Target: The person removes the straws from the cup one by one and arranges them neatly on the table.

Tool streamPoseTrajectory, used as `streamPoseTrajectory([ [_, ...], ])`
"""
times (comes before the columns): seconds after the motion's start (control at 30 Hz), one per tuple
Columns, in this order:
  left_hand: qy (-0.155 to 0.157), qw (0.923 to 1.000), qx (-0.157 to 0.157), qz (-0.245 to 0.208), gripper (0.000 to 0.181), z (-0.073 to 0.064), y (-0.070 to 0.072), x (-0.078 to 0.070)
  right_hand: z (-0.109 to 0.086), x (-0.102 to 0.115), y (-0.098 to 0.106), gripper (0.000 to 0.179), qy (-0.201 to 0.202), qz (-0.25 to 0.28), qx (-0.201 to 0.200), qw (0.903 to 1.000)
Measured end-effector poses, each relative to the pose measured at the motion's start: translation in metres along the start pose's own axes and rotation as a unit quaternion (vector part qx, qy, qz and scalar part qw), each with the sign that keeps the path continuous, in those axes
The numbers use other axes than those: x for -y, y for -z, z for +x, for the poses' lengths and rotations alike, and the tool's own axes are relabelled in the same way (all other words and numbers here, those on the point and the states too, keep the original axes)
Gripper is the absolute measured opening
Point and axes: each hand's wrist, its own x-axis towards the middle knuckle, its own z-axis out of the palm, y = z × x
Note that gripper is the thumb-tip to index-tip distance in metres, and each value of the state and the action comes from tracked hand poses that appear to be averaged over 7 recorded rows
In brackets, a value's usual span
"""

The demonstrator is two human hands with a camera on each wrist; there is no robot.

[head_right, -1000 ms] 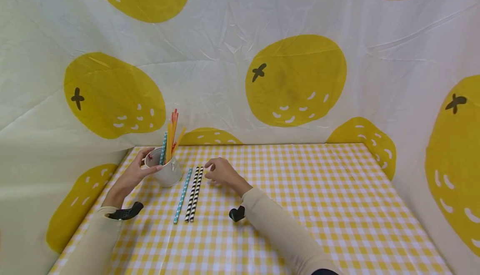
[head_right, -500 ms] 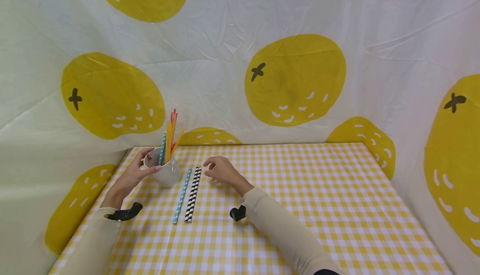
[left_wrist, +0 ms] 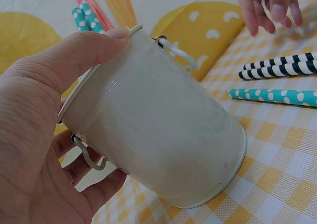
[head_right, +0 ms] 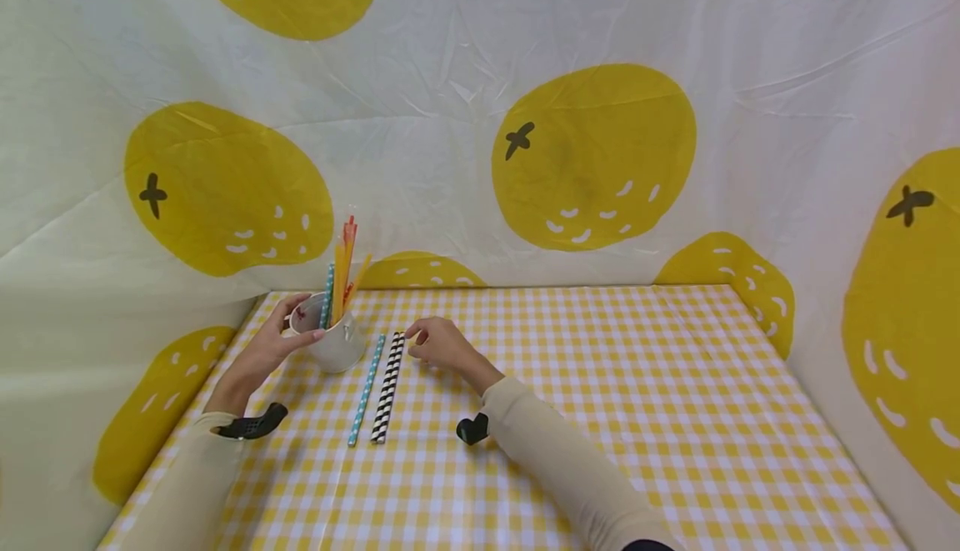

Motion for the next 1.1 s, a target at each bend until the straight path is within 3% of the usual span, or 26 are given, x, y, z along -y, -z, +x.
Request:
streamPoseTrajectory([
  [0.17, 0.002, 1.0, -0.001, 0.003, 0.091, -0.006, -0.002, -0.011, 0.003, -0.003, -0.006, 0.024, 0.014, -0.031, 0.013, 0.9993],
  [0.37, 0.0, 1.0, -0.002, 0.003, 0.09, -0.006, -0.001, -0.009, 0.01, -0.006, -0.018, 0.023, 0.038, -0.066, 0.05, 0.9958],
  [0.57, 0.002, 1.0, -0.004, 0.005, 0.089, 0.0, 0.0, 0.001, 0.008, 0.0, -0.02, 0.014, 0.031, -0.095, 0.058, 0.9933],
  [0.8, -0.004, 0.9999, -0.009, 0.004, 0.09, 0.011, 0.003, 0.022, 0.008, 0.002, -0.019, 0.007, 0.017, -0.085, 0.052, 0.9948],
  [1.1, -0.009, 0.9999, -0.009, 0.006, 0.09, 0.011, 0.003, 0.025, 0.009, 0.003, -0.02, 0.005, 0.038, -0.093, 0.052, 0.9936],
])
